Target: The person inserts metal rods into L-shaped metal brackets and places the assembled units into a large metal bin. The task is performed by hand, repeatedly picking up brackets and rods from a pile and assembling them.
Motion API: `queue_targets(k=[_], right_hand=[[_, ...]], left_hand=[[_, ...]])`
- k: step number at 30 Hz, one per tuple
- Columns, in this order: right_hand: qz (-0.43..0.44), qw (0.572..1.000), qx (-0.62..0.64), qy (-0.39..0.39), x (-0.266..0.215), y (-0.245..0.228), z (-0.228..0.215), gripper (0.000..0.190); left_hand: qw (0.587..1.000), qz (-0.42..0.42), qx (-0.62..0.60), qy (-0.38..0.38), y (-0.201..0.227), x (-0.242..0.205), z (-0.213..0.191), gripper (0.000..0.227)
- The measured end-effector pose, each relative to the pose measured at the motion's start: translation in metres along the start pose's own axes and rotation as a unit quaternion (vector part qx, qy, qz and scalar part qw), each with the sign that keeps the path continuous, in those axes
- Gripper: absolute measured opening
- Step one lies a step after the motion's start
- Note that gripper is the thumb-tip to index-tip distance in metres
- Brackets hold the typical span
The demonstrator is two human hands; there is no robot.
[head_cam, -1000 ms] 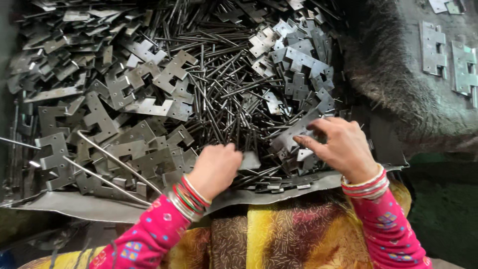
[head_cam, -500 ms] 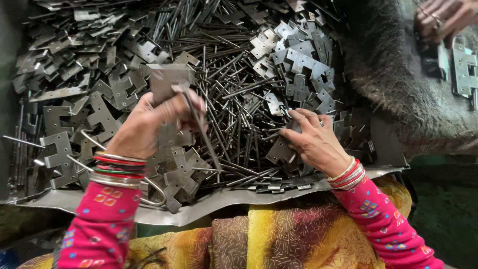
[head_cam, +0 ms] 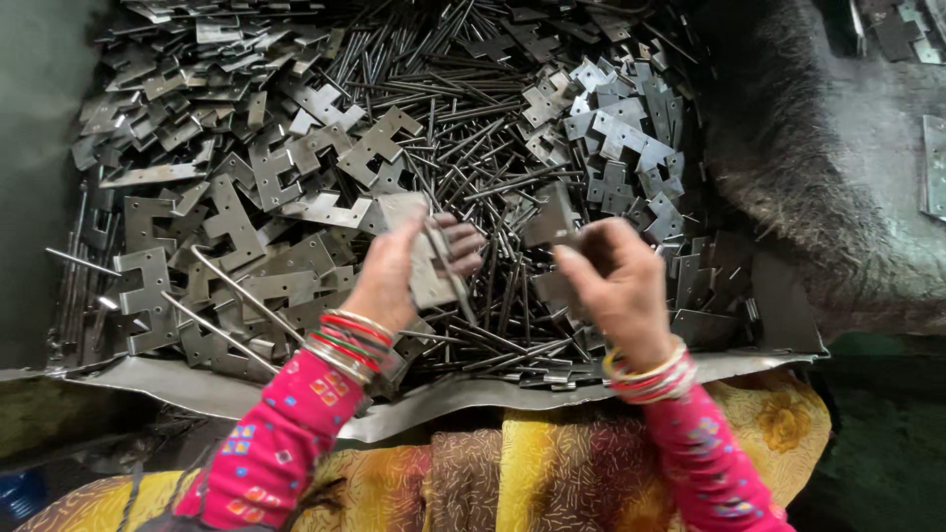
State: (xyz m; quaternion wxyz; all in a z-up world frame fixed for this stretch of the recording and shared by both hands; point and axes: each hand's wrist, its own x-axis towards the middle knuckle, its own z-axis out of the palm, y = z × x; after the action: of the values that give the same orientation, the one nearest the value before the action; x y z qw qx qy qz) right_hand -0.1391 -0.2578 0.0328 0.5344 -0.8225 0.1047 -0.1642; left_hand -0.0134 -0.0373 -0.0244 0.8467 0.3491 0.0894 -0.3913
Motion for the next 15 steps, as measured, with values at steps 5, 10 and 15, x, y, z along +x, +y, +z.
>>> queue_targets(k=[5,10,15], right_hand=[[-0.153,0.974,-0.159,-0.041,-0.013,-0.029,0.052,0.019],[-0.068,0.994,-0.080,-0.012,-0.019,-0.023,0.043,0.016],[0.039,0.989,0.034,-0.136,-0.025,0.009,0.037,0.034]], left_hand=[[0.998,-0.018,-0.036,-0.045,-0.034,-0.004,0.007,0.060],[0.999,-0.004,0.034,-0.012,-0.030,-0.004,0.002,0.045],[0.996,0.034,0.025,-0.080,-0.033,-0.009,0.015,0.043]])
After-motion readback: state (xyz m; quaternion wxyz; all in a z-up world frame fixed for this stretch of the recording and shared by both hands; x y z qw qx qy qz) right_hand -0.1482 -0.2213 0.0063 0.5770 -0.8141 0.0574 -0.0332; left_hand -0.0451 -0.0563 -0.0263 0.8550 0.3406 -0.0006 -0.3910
